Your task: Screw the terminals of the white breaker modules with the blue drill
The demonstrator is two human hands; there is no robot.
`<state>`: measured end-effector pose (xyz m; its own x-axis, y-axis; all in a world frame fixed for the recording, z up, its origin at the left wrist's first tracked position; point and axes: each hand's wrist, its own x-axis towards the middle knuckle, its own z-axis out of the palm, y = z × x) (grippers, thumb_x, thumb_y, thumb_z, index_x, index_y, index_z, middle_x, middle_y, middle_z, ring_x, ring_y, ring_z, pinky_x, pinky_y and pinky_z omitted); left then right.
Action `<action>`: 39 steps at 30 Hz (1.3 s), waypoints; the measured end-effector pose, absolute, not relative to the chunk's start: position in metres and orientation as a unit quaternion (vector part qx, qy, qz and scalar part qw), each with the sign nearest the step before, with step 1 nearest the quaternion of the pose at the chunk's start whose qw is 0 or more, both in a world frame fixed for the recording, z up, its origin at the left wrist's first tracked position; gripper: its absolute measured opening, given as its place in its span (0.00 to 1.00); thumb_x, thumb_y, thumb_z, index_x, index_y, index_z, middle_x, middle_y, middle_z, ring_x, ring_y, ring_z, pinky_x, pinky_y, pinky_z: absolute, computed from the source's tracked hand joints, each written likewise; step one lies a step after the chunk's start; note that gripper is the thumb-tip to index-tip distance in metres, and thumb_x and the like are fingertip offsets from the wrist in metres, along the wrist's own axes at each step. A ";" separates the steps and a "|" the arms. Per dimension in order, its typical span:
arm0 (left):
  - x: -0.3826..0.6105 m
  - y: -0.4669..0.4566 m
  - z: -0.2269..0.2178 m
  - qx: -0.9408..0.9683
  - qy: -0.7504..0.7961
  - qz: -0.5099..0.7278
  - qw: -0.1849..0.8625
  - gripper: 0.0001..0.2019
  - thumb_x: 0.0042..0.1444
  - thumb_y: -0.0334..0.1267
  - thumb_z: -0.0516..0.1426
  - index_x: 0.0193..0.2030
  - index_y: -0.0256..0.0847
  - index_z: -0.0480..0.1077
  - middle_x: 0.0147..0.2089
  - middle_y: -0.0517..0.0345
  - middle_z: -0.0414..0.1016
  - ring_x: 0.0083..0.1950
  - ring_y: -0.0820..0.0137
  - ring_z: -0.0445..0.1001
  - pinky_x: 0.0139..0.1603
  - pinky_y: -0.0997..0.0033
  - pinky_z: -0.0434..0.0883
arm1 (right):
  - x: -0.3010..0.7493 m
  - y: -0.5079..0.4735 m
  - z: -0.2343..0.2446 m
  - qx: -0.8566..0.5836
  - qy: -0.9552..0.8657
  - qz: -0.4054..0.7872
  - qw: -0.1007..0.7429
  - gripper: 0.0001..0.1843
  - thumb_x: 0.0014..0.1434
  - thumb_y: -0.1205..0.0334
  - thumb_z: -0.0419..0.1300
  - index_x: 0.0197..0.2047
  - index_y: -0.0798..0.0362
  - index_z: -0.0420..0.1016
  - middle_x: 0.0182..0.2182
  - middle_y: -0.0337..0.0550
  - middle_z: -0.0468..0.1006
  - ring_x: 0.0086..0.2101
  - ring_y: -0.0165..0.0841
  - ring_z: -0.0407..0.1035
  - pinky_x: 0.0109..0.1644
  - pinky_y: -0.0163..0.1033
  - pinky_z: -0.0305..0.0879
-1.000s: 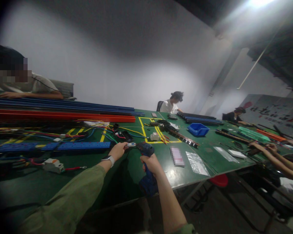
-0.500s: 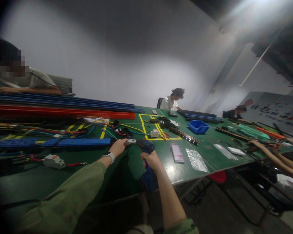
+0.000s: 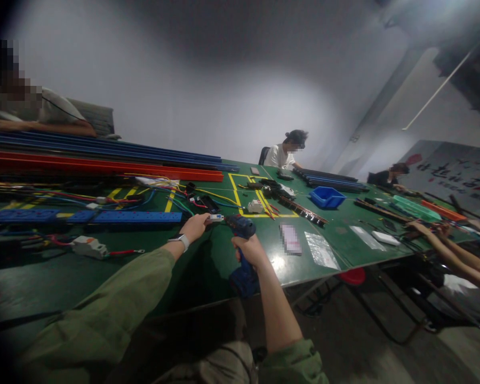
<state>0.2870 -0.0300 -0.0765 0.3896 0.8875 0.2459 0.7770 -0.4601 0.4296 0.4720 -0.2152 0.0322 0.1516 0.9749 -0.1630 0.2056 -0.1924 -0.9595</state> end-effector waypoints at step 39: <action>0.288 -0.027 -0.080 0.820 0.516 0.219 0.119 0.14 0.66 0.41 0.50 0.51 0.44 0.74 0.43 0.48 0.79 0.46 0.63 0.76 0.48 0.68 0.67 | 0.472 -0.215 0.032 -0.633 -0.465 0.450 0.425 0.08 0.48 0.60 0.60 0.25 0.51 0.64 0.12 0.32 0.62 0.14 0.28 0.60 0.19 0.33 0.55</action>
